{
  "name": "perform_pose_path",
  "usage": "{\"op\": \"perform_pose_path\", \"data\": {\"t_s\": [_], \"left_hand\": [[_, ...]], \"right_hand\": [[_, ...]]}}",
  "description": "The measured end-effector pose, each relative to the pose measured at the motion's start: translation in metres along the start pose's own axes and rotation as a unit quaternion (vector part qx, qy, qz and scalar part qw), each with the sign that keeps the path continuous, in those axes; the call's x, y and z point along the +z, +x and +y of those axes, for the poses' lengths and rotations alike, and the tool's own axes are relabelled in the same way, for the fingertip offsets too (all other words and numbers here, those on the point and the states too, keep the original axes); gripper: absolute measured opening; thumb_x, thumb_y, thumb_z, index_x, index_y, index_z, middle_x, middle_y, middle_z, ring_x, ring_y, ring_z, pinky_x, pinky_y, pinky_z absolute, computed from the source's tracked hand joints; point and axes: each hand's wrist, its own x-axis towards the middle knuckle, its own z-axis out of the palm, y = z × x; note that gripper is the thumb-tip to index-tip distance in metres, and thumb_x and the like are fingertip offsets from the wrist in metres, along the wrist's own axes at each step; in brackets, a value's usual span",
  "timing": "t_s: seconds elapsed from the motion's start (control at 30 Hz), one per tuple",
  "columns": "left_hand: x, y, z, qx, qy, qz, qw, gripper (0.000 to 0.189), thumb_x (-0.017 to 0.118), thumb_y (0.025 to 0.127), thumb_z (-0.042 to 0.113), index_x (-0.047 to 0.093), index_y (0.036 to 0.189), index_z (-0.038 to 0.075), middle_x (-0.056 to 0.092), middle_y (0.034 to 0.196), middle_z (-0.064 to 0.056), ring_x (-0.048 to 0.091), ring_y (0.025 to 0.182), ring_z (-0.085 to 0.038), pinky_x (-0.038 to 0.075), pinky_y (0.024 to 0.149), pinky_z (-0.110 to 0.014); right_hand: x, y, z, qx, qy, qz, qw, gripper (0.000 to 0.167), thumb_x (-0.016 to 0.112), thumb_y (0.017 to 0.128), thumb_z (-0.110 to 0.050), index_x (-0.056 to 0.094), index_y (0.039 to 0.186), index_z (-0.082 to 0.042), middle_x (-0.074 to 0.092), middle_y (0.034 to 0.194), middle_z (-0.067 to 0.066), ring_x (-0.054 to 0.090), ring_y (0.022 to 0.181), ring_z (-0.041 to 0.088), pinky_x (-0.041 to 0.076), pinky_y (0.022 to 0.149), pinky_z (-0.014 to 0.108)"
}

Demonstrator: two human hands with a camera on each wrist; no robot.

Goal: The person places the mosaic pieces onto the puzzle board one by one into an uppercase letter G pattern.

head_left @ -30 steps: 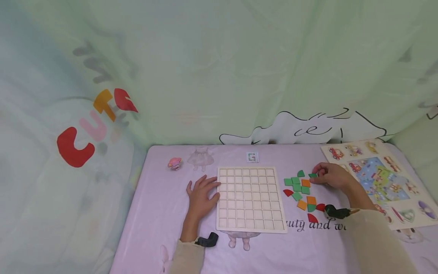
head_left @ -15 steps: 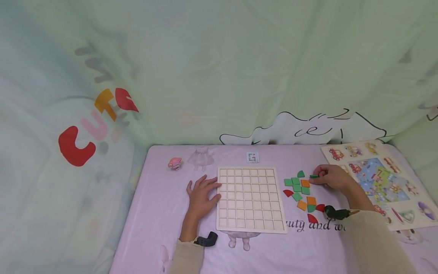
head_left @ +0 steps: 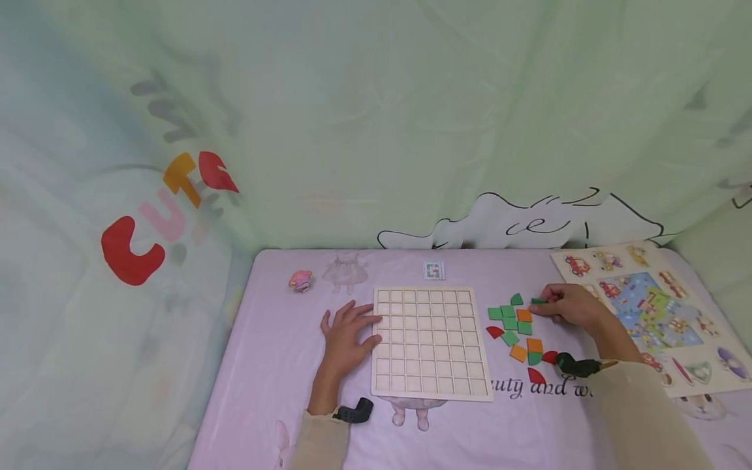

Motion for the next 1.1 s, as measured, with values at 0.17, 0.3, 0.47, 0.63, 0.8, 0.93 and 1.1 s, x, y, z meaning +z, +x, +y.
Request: {"op": "perform_pose_path", "data": {"t_s": [0.17, 0.3, 0.47, 0.63, 0.8, 0.93, 1.1], "left_hand": [[0.001, -0.001, 0.0, 0.005, 0.001, 0.006, 1.0, 0.035, 0.076, 0.087, 0.028, 0.075, 0.121, 0.024, 0.064, 0.142, 0.0, 0.042, 0.145, -0.035, 0.007, 0.11, -0.076], [0.002, -0.003, -0.003, 0.01, 0.006, 0.003, 0.9999, 0.033, 0.07, 0.091, 0.022, 0.074, 0.123, 0.024, 0.063, 0.143, 0.001, 0.041, 0.145, -0.034, 0.007, 0.11, -0.075], [0.0, -0.003, -0.008, 0.019, 0.006, -0.017, 0.9997, 0.037, 0.067, 0.093, 0.019, 0.071, 0.129, 0.023, 0.06, 0.146, 0.002, 0.04, 0.147, -0.031, 0.007, 0.112, -0.072], [-0.005, -0.001, -0.008, 0.032, -0.006, -0.034, 0.9989, 0.043, 0.069, 0.091, 0.023, 0.068, 0.134, 0.018, 0.059, 0.148, -0.001, 0.04, 0.147, -0.031, 0.007, 0.113, -0.072], [-0.007, 0.002, -0.007, 0.037, 0.003, -0.046, 0.9982, 0.049, 0.073, 0.09, 0.034, 0.066, 0.137, 0.02, 0.059, 0.148, 0.002, 0.039, 0.148, -0.031, 0.006, 0.113, -0.072], [-0.006, 0.001, -0.006, 0.031, 0.011, -0.052, 0.9981, 0.053, 0.075, 0.088, 0.039, 0.066, 0.137, 0.022, 0.06, 0.147, 0.004, 0.038, 0.148, -0.031, 0.006, 0.113, -0.073], [-0.006, -0.001, -0.005, 0.028, 0.011, -0.052, 0.9982, 0.052, 0.074, 0.088, 0.039, 0.066, 0.137, 0.023, 0.06, 0.147, 0.004, 0.038, 0.149, -0.031, 0.006, 0.113, -0.074]], "right_hand": [[-0.001, -0.002, -0.001, 0.008, 0.001, -0.006, 0.9999, 0.039, 0.074, 0.092, -0.042, 0.062, 0.101, -0.006, 0.057, 0.078, 0.002, 0.054, 0.079, 0.022, 0.038, 0.067, 0.031], [0.0, -0.002, -0.001, 0.016, -0.001, -0.009, 0.9998, 0.042, 0.072, 0.093, -0.045, 0.063, 0.104, -0.006, 0.059, 0.08, 0.002, 0.054, 0.081, 0.023, 0.037, 0.068, 0.033], [0.0, -0.002, 0.0, 0.019, -0.001, -0.013, 0.9997, 0.041, 0.072, 0.093, -0.045, 0.064, 0.105, -0.007, 0.061, 0.081, 0.002, 0.055, 0.084, 0.023, 0.038, 0.069, 0.032], [-0.003, -0.001, -0.003, 0.015, -0.004, -0.013, 0.9998, 0.038, 0.071, 0.094, -0.044, 0.065, 0.103, -0.008, 0.063, 0.082, 0.003, 0.054, 0.087, 0.024, 0.038, 0.071, 0.033], [-0.004, -0.002, -0.005, 0.017, -0.004, -0.013, 0.9998, 0.039, 0.069, 0.095, -0.046, 0.066, 0.104, -0.008, 0.064, 0.083, 0.003, 0.054, 0.089, 0.025, 0.038, 0.072, 0.033], [-0.001, -0.004, -0.005, 0.006, -0.012, -0.009, 0.9999, 0.039, 0.068, 0.096, -0.047, 0.066, 0.105, -0.008, 0.065, 0.087, 0.002, 0.054, 0.091, 0.024, 0.039, 0.071, 0.031], [0.006, -0.01, -0.007, -0.027, -0.041, 0.021, 0.9986, 0.037, 0.067, 0.096, -0.045, 0.067, 0.106, -0.009, 0.065, 0.093, 0.006, 0.054, 0.093, 0.025, 0.041, 0.07, 0.029]]}}
